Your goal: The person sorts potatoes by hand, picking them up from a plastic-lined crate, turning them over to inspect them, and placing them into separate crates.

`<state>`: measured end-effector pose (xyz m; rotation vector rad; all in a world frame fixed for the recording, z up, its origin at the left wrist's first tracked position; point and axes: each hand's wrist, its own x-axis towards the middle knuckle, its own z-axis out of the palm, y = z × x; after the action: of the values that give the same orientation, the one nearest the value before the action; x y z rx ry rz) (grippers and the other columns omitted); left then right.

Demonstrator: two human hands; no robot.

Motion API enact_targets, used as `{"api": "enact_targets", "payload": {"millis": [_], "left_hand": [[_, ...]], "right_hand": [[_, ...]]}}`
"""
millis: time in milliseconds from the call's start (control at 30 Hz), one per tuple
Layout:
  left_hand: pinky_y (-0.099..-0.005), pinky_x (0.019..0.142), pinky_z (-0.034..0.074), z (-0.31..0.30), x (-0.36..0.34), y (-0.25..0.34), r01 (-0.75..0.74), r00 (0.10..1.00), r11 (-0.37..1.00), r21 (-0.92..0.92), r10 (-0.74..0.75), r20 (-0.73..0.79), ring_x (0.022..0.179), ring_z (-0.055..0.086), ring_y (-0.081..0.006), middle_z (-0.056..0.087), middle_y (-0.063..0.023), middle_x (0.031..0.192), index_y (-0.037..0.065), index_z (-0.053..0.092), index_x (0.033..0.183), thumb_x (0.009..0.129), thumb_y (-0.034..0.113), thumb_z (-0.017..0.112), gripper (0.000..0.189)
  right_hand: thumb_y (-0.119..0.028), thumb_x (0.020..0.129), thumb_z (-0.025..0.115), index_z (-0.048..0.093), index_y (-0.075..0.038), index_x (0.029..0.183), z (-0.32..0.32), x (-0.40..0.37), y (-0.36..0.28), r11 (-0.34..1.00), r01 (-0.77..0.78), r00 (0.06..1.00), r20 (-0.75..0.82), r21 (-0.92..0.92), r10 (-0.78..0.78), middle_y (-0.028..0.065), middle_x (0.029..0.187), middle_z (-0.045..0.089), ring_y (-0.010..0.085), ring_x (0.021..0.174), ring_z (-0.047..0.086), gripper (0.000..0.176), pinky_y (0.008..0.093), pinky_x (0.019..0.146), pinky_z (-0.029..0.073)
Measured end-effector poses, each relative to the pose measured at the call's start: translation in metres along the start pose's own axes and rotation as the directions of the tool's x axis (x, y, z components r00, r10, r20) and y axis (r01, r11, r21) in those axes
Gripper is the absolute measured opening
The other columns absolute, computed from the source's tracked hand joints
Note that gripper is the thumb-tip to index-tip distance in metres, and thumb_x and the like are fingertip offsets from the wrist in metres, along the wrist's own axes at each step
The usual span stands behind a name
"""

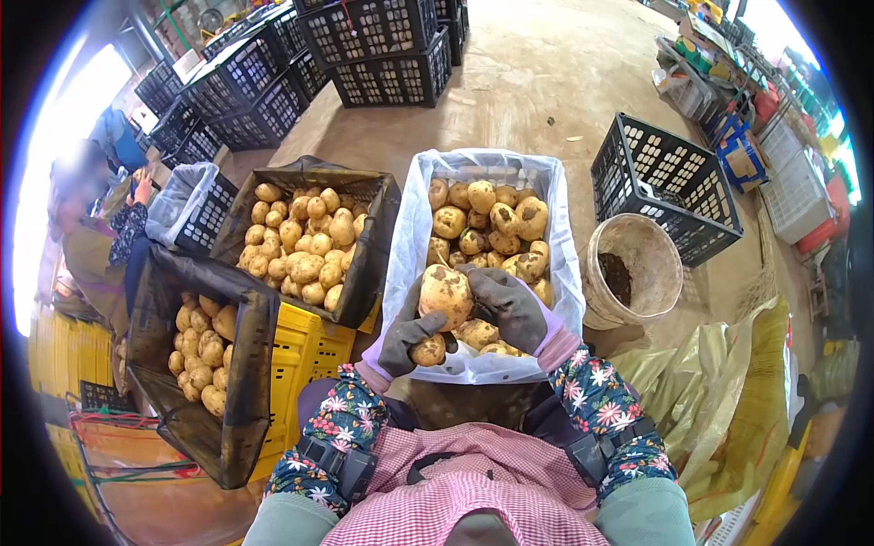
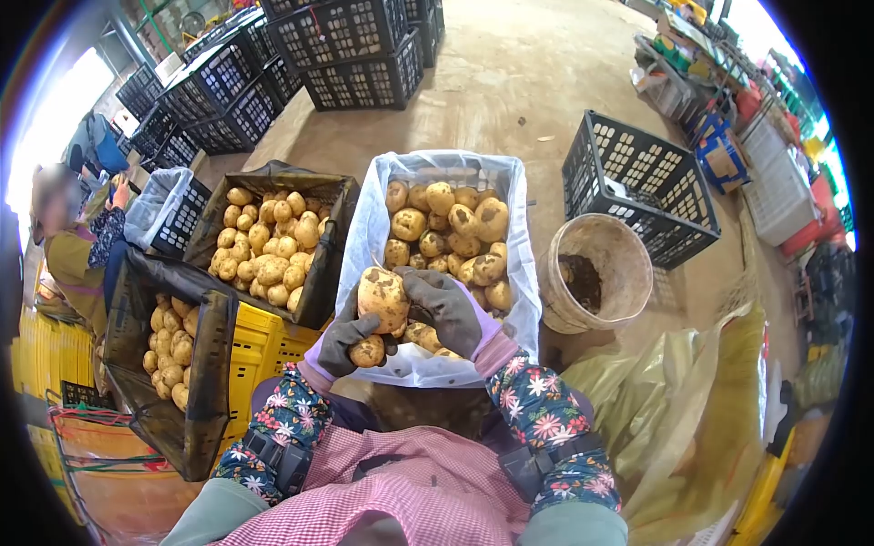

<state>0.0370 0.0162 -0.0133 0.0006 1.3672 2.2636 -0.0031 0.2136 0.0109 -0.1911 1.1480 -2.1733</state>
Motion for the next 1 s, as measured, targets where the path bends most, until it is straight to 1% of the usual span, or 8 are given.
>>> {"api": "enact_targets", "payload": {"millis": [200, 267, 333, 400, 533, 667, 900, 1000], "left_hand": [[-0.0351, 0.065, 0.056, 0.007, 0.007, 0.0, -0.043, 0.999, 0.995, -0.093, 0.043, -0.002, 0.091, 0.062, -0.0259, 0.051, -0.016, 0.123, 0.019, 0.017, 0.148, 0.088, 0.022, 0.063, 0.076], [-0.0355, 0.072, 0.056, 0.005, 0.014, -0.006, -0.113, 0.993, 0.992, -0.063, 0.11, -0.048, 0.101, 0.06, -0.0252, 0.048, -0.0155, 0.128, 0.018, 0.016, 0.148, 0.088, 0.018, 0.063, 0.077], [-0.0336, 0.086, 0.052, -0.009, 0.026, -0.02, -0.347, 0.927, 0.839, 0.419, 0.376, 0.013, 0.114, 0.053, -0.0211, 0.043, -0.0135, 0.133, 0.015, 0.015, 0.149, 0.085, 0.012, 0.067, 0.082], [-0.0311, 0.091, 0.048, 0.009, 0.015, -0.001, -0.254, 0.955, 0.889, 0.381, 0.294, -0.049, 0.114, 0.052, -0.0186, 0.043, -0.0118, 0.132, 0.012, 0.016, 0.148, 0.081, 0.006, 0.07, 0.087], [-0.0291, 0.086, 0.05, 0.018, 0.009, 0.007, -0.116, 0.971, 0.873, 0.475, 0.2, -0.131, 0.109, 0.055, -0.0183, 0.044, -0.0146, 0.131, 0.006, 0.021, 0.147, 0.078, 0.006, 0.073, 0.086], [-0.0279, 0.083, 0.051, 0.017, 0.01, -0.006, -0.086, 0.973, 0.88, 0.467, 0.174, -0.149, 0.108, 0.055, -0.0186, 0.042, -0.0154, 0.134, 0.007, 0.023, 0.147, 0.075, 0.003, 0.074, 0.088], [-0.0297, 0.086, 0.049, 0.02, 0.002, 0.007, -0.098, 0.958, 0.784, 0.613, 0.242, -0.156, 0.115, 0.051, -0.0224, 0.041, -0.0159, 0.137, 0.006, 0.028, 0.145, 0.073, 0.009, 0.078, 0.088], [-0.0332, 0.091, 0.047, 0.035, -0.002, 0.03, -0.031, 0.939, 0.213, 0.977, 0.341, -0.045, 0.111, 0.053, -0.02, 0.05, -0.0153, 0.126, 0.005, 0.022, 0.146, 0.071, 0.009, 0.08, 0.094]], "right_hand": [[-0.011, 0.091, 0.055, 0.042, 0.002, 0.136, -0.008, 0.006, 0.018, 0.988, 0.134, 0.986, -0.115, 0.082, -0.124, 0.0097, 0.124, 0.056, 0.0176, 0.111, 0.057, 0.048, 0.0286, 0.094, 0.047], [-0.005, 0.088, 0.051, 0.04, 0.006, 0.136, -0.012, 0.006, 0.002, 0.963, 0.109, 0.986, -0.094, -0.245, -0.136, 0.0109, 0.127, 0.054, 0.0187, 0.113, 0.055, 0.051, 0.0285, 0.096, 0.044], [-0.01, 0.09, 0.052, 0.043, 0.004, 0.134, -0.011, 0.003, -0.01, 0.95, 0.081, 0.979, -0.155, -0.3, -0.132, 0.0112, 0.125, 0.056, 0.0184, 0.11, 0.056, 0.047, 0.0291, 0.095, 0.044], [-0.02, 0.093, 0.054, 0.048, 0.003, 0.13, -0.003, -0.004, -0.022, 0.978, 0.137, 0.941, -0.289, -0.155, -0.177, 0.0111, 0.12, 0.059, 0.0187, 0.107, 0.057, 0.044, 0.0304, 0.094, 0.044], [-0.031, 0.095, 0.052, 0.051, -0.002, 0.128, 0.005, 0.005, 0.004, 0.557, 0.252, 0.892, -0.034, -0.792, -0.451, 0.0131, 0.111, 0.064, 0.0168, 0.102, 0.061, 0.044, 0.033, 0.089, 0.047], [-0.022, 0.095, 0.052, 0.061, -0.001, 0.111, 0.003, 0.006, 0.011, 0.409, 0.187, 0.839, -0.071, -0.893, -0.54, 0.0147, 0.102, 0.066, 0.0224, 0.088, 0.064, 0.027, 0.0325, 0.08, 0.049], [-0.031, 0.097, 0.052, 0.055, 0.0, 0.122, 0.002, 0.001, -0.002, 0.933, 0.147, 0.956, -0.195, -0.327, -0.219, 0.0053, 0.11, 0.06, 0.0119, 0.101, 0.054, 0.041, 0.0259, 0.089, 0.045], [-0.025, 0.098, 0.049, 0.05, -0.001, 0.127, 0.005, 0.003, 0.002, 0.831, 0.203, 0.958, -0.071, -0.518, -0.278, 0.0053, 0.117, 0.057, 0.0113, 0.106, 0.053, 0.038, 0.0265, 0.092, 0.044]]}}
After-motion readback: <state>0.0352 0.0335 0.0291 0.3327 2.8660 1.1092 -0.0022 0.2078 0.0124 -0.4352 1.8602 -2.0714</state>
